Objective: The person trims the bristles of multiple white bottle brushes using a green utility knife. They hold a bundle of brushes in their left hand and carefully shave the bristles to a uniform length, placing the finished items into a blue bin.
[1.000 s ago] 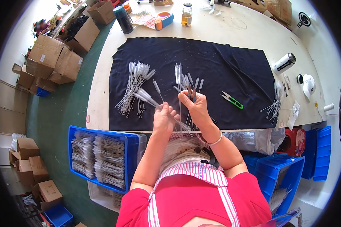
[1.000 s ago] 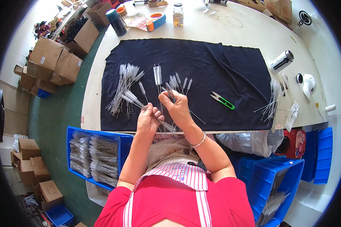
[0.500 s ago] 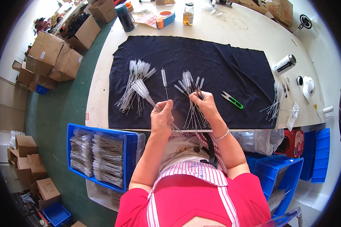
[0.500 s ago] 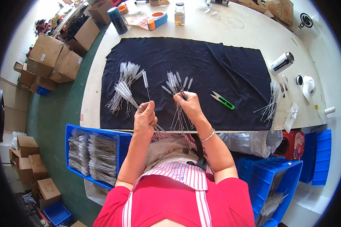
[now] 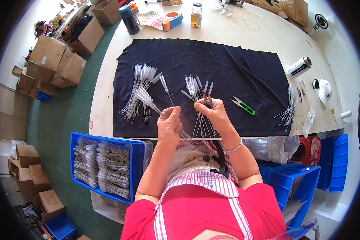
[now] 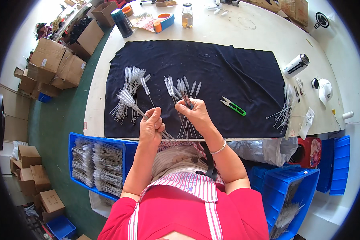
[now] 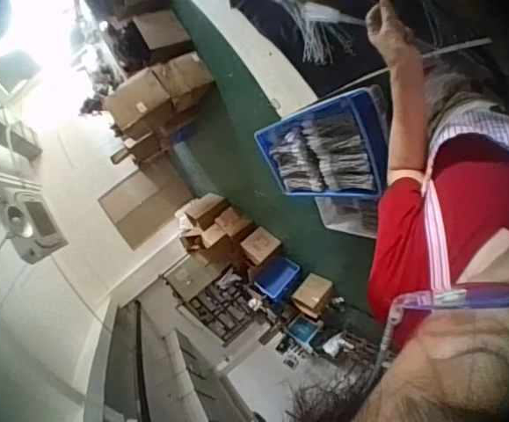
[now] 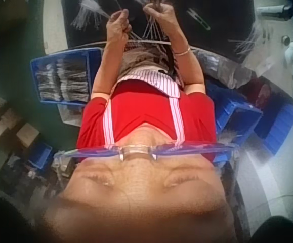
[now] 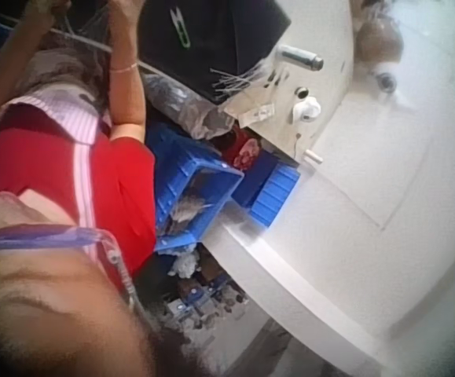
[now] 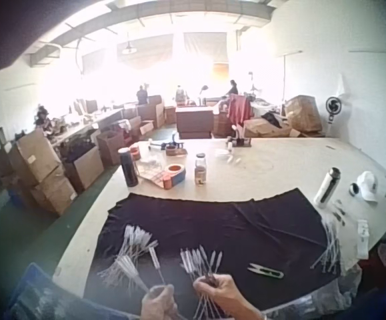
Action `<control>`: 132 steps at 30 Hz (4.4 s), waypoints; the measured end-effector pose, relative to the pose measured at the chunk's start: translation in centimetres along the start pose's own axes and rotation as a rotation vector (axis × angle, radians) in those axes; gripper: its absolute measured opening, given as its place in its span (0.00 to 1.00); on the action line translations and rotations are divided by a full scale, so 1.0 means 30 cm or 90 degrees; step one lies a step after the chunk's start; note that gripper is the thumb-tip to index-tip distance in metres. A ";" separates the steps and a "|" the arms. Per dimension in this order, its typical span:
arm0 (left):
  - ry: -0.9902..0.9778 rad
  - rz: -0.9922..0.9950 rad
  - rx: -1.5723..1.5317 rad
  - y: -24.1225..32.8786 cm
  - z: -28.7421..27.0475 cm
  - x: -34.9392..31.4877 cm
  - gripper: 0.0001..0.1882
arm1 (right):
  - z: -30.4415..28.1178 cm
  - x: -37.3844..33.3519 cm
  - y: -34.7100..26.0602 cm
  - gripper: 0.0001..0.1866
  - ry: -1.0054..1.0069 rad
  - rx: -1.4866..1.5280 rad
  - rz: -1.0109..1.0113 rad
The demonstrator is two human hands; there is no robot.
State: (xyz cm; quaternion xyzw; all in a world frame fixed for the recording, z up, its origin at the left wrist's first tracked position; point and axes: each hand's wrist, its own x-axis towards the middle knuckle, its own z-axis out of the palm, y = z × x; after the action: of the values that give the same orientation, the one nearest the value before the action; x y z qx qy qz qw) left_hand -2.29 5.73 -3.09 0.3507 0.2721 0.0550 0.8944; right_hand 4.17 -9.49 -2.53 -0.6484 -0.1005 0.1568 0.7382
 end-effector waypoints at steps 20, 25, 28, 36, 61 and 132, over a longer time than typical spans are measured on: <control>-0.042 0.047 -0.001 -0.043 0.039 0.004 0.08 | 0.039 -0.018 0.028 0.08 -0.032 0.023 0.053; -0.067 0.033 -0.004 -0.049 0.041 -0.009 0.09 | 0.068 -0.036 0.029 0.10 -0.049 0.072 0.053; -0.083 0.031 0.007 -0.042 0.039 -0.014 0.09 | 0.064 -0.041 0.024 0.10 -0.061 0.064 0.068; -0.090 0.014 -0.010 -0.045 0.042 -0.014 0.07 | 0.070 -0.055 0.000 0.10 -0.074 0.091 0.059; -0.048 0.067 0.063 -0.078 0.031 -0.003 0.09 | -0.065 0.065 0.115 0.12 0.108 -0.256 0.004; -0.185 0.237 -0.024 0.136 0.051 0.033 0.09 | 0.056 -0.019 -0.080 0.14 -0.127 -0.220 -0.070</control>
State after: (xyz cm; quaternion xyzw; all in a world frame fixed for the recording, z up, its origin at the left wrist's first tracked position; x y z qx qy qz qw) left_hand -0.26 8.17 0.07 0.3821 0.0697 0.1733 0.9051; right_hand 3.31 -8.41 0.12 -0.7403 -0.2336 0.1604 0.6096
